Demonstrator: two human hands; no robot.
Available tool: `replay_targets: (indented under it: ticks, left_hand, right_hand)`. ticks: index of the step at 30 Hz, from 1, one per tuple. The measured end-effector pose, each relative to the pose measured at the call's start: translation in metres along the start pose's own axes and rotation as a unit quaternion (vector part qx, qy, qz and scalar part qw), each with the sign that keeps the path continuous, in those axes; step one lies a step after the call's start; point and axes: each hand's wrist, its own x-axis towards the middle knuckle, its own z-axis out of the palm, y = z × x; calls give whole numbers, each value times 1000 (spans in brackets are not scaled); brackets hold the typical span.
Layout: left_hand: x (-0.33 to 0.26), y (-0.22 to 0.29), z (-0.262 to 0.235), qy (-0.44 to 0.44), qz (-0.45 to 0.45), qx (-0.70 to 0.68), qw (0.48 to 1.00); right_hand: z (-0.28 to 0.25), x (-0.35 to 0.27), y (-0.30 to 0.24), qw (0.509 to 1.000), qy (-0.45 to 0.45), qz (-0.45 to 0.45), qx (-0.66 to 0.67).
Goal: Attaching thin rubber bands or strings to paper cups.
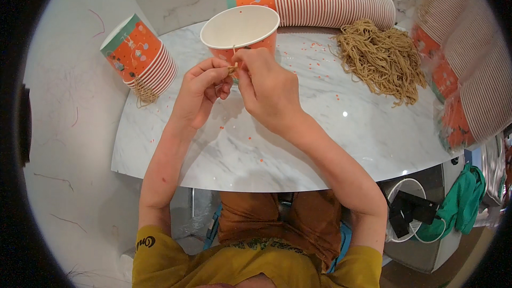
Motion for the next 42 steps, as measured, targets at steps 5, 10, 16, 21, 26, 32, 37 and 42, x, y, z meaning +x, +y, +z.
replay_targets:
  ticks: [5,10,16,21,26,32,37,42]
  left_hand:
    - [-2,1,2,14,-7,7,1000]
    - [-1,-2,4,30,40,81,995]
    - [-5,-3,9,58,105,176,977]
    - [-4,-1,8,40,115,168,978]
    - [-3,0,4,35,91,144,985]
    - [0,-4,2,49,91,132,986]
    - [1,-8,6,53,80,129,987]
    - [4,-13,5,20,68,115,991]
  right_hand:
    - [3,-1,7,980,4,-149,-134]
    - [1,-1,16,950,11,-221,-220]
    - [-5,0,15,947,-20,-211,-240]
    - [-1,-1,14,990,-13,-108,-86]
    - [6,-7,5,947,-41,223,227]
    - [7,-14,-4,937,-44,243,248]
    - [9,-21,1,934,-32,246,256]
    - [13,-25,5,929,-32,242,278]
